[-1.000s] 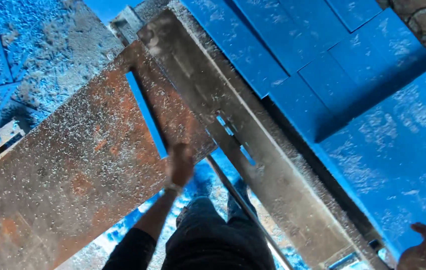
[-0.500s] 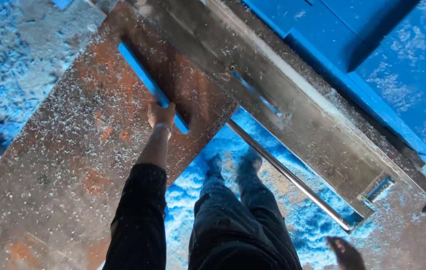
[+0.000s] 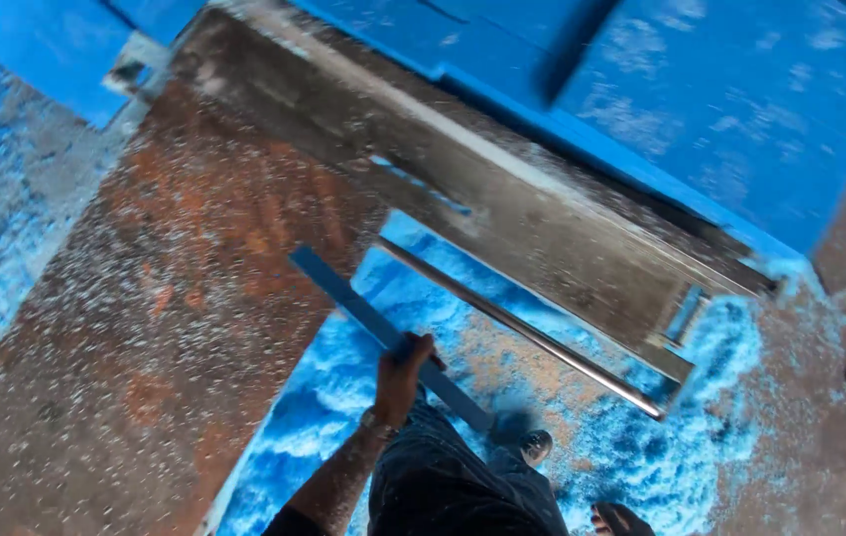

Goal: Cutting large blue plastic sheets into smaller uniform blocks using a sliding table saw and finishing the edges with a power sander.

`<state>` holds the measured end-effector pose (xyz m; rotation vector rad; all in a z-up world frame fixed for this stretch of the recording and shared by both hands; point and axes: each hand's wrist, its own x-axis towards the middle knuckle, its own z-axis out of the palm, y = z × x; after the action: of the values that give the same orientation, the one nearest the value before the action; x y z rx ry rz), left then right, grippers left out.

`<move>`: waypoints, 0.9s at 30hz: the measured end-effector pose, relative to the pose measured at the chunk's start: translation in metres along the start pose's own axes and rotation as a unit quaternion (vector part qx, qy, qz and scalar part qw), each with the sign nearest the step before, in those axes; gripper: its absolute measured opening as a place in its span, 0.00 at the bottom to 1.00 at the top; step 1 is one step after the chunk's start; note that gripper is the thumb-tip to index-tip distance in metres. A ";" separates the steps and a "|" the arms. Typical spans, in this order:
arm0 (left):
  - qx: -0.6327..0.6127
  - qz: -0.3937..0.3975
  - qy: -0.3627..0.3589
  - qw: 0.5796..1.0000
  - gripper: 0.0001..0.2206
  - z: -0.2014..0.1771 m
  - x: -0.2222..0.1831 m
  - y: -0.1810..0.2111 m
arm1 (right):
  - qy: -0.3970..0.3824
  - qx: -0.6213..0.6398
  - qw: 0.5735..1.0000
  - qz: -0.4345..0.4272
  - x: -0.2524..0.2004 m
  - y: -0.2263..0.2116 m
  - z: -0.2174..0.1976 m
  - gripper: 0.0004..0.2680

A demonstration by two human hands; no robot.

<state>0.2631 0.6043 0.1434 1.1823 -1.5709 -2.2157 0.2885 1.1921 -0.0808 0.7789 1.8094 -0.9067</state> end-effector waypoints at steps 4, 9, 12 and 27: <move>-0.121 -0.060 -0.102 0.986 0.14 0.121 -0.012 -0.046 | -0.022 0.065 0.997 -0.021 0.014 0.044 -0.039 0.17; -0.034 -0.129 -0.018 0.991 0.15 0.271 -0.038 -0.080 | -0.027 0.086 0.996 -0.018 0.099 0.157 -0.113 0.16; -0.043 -0.102 -0.026 0.994 0.13 0.336 -0.043 -0.097 | 0.082 0.231 0.969 -0.032 0.090 0.179 -0.136 0.12; 0.447 0.392 0.076 0.800 0.31 0.508 0.223 -0.030 | -0.047 0.108 0.993 0.027 0.177 -0.028 -0.358 0.16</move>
<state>-0.2262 0.8578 0.0706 0.5741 -2.4941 -0.8125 0.0385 1.5007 -0.1339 0.9003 1.6190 -1.0978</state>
